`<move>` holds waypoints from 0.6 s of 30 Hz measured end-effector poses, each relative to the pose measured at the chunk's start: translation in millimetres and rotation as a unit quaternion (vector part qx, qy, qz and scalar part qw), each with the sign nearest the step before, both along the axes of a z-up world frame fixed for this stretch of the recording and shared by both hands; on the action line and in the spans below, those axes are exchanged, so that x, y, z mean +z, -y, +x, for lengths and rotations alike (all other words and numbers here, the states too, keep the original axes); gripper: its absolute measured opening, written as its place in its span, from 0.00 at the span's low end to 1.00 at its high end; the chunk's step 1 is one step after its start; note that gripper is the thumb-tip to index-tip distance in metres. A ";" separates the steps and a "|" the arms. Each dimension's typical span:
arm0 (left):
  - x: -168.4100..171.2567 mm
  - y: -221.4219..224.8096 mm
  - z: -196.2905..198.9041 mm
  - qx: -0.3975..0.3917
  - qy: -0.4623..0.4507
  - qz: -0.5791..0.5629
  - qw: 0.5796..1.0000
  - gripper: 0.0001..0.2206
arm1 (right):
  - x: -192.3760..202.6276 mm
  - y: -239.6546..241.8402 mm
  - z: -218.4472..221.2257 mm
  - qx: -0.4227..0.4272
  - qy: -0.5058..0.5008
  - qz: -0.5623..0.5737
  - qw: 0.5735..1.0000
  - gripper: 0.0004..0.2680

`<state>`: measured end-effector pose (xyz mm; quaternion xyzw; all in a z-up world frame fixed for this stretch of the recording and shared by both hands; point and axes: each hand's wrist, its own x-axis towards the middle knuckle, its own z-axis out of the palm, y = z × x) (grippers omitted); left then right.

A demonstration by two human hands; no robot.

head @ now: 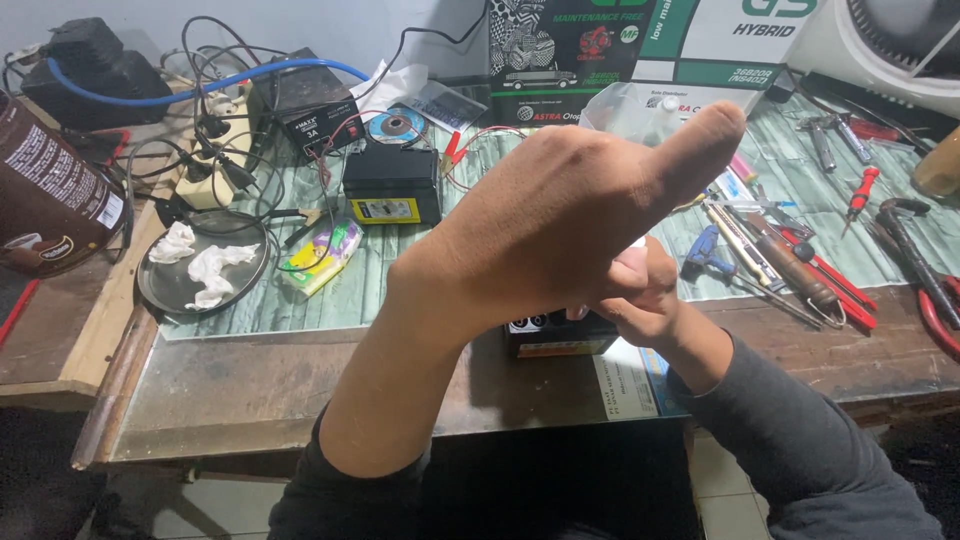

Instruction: Filling the cells of a lead-acid battery with liquid using a syringe on a workbench.

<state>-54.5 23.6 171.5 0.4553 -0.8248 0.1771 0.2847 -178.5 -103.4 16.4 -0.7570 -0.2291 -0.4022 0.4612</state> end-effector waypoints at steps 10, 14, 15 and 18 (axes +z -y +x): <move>18.1 -11.8 5.5 -0.046 -0.122 0.055 0.990 0.19 | 25.9 -3.1 -15.6 -0.125 -0.024 -0.047 0.991 0.09; 15.9 -11.0 23.9 -0.042 -0.160 -0.010 0.986 0.27 | 51.4 23.7 -33.8 -0.017 -0.112 0.073 0.991 0.05; 16.8 -10.2 31.4 -0.013 -0.159 -0.032 0.987 0.26 | 64.3 38.1 -33.3 0.050 -0.109 0.069 0.990 0.13; 20.7 -7.1 45.4 0.036 -0.165 -0.064 0.984 0.24 | 108.5 64.5 -34.2 0.114 -0.129 0.075 0.982 0.10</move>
